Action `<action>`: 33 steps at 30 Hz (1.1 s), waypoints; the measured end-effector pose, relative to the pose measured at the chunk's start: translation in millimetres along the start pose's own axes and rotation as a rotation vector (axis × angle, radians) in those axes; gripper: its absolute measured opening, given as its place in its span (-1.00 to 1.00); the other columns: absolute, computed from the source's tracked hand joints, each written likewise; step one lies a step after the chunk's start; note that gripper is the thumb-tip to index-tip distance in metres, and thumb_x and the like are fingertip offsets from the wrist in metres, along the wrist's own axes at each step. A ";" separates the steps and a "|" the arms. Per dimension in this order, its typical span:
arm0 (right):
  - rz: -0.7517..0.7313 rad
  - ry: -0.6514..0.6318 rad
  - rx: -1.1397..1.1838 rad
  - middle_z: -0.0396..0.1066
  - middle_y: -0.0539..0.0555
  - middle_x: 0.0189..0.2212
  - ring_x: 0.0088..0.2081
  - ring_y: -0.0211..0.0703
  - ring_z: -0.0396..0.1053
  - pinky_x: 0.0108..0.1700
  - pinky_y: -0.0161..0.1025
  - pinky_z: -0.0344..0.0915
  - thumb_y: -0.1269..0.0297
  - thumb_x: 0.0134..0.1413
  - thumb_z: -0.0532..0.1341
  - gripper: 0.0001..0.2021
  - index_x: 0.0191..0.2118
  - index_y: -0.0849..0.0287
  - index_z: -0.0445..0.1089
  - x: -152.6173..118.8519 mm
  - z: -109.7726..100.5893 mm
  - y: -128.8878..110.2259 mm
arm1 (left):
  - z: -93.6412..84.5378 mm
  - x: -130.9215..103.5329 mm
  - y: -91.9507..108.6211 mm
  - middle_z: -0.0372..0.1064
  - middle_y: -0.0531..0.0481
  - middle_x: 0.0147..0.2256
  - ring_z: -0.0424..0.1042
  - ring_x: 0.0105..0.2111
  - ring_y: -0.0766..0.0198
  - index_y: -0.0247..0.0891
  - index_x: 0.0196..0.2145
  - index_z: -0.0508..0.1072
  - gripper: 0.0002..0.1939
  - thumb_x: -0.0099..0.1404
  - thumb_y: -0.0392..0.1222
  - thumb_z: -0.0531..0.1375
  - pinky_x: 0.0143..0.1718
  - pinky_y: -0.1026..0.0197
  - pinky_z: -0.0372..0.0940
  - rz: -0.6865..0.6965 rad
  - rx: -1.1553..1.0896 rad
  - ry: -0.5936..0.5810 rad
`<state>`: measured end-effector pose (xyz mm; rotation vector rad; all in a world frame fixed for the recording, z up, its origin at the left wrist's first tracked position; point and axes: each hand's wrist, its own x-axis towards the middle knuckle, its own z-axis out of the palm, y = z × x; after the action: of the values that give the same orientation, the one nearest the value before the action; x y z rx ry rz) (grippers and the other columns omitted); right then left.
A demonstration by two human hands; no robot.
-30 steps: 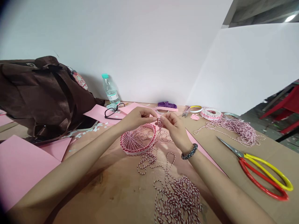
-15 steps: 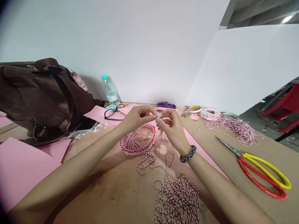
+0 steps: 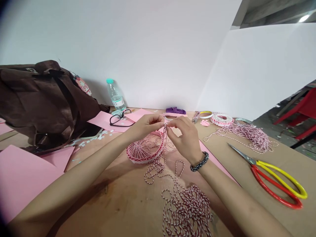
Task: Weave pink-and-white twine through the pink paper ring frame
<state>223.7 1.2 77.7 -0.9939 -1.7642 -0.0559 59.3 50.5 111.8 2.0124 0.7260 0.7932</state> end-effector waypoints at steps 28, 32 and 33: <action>0.130 -0.101 -0.039 0.43 -0.03 -0.48 -0.40 -0.19 0.35 -0.32 -0.20 0.26 0.39 0.04 0.17 -0.92 -0.39 0.06 0.38 4.2 -6.8 6.4 | -8.1 -0.5 -15.8 0.33 -0.01 -0.27 0.30 -0.19 0.27 -0.13 -0.26 0.49 -0.89 0.27 -0.15 0.18 -0.12 0.17 0.20 0.468 0.453 0.179; 0.206 -0.120 0.033 0.46 -0.03 -0.48 -0.41 -0.20 0.36 -0.30 -0.18 0.26 0.37 0.02 0.19 -0.92 -0.41 0.07 0.41 4.9 -7.1 4.2 | -7.7 0.2 -20.9 0.38 0.00 -0.28 0.30 -0.19 0.26 -0.07 -0.22 0.49 -0.86 0.24 -0.16 0.22 -0.13 0.16 0.19 0.639 0.559 0.200; 0.243 -0.125 0.068 0.46 -0.03 -0.47 -0.40 -0.20 0.36 -0.31 -0.19 0.26 0.37 0.01 0.19 -0.93 -0.41 0.07 0.42 5.1 -7.0 3.9 | -7.7 0.4 -21.7 0.40 0.01 -0.29 0.30 -0.18 0.25 -0.06 -0.23 0.49 -0.87 0.24 -0.15 0.22 -0.12 0.16 0.19 0.651 0.584 0.210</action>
<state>231.1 3.4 83.3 -1.1758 -1.7323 0.2232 49.4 65.1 96.9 2.7870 0.4325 1.2885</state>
